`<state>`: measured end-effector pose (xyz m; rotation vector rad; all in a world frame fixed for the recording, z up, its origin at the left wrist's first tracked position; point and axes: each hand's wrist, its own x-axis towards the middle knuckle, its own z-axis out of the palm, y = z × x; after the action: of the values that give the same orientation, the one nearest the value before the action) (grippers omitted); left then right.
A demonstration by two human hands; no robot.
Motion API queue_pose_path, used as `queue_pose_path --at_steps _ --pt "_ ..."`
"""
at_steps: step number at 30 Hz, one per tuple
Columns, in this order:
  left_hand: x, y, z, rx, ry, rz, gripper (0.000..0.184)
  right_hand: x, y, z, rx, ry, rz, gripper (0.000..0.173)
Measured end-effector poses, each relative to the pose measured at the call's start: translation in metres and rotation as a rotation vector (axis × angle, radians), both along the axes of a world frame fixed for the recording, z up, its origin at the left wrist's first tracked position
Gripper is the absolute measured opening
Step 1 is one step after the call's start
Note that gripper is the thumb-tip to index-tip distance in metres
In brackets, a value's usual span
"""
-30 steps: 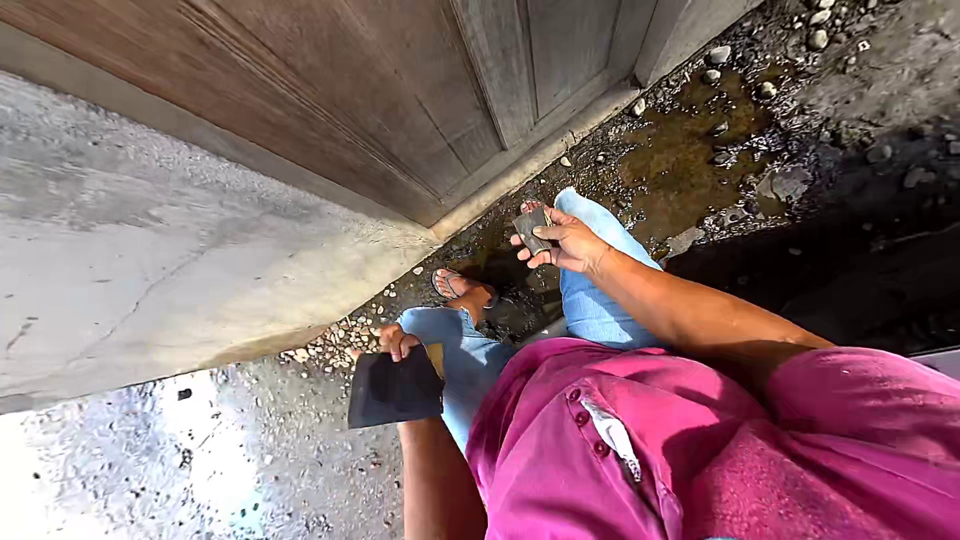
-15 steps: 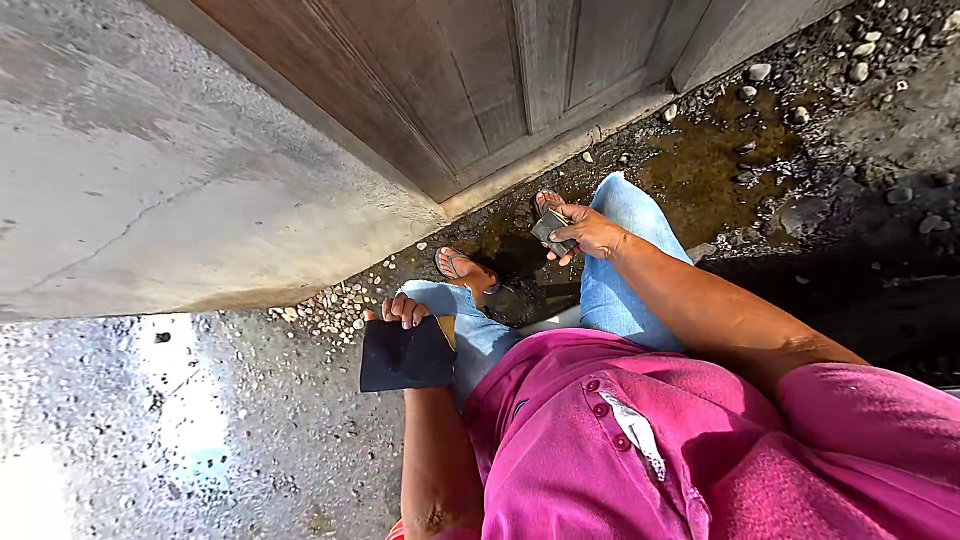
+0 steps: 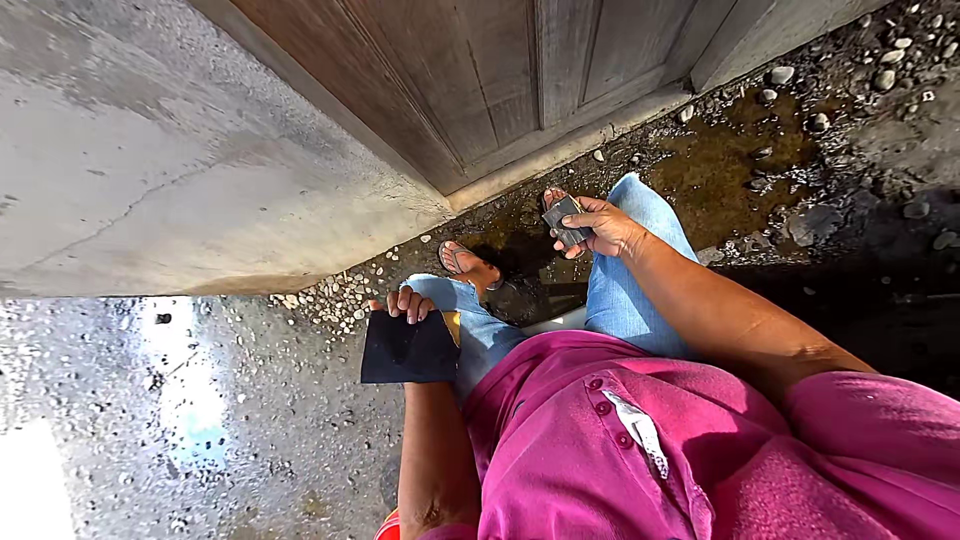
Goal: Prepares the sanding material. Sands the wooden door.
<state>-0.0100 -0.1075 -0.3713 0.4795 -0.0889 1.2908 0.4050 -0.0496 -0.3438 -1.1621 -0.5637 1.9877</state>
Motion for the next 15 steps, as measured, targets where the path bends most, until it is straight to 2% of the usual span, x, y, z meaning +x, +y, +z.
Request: queue_pose_path --at_steps 15 --pt "0.0000 0.0021 -0.0035 0.025 -0.024 0.001 0.061 -0.0013 0.0027 -0.0047 -0.025 -0.023 0.004 0.025"
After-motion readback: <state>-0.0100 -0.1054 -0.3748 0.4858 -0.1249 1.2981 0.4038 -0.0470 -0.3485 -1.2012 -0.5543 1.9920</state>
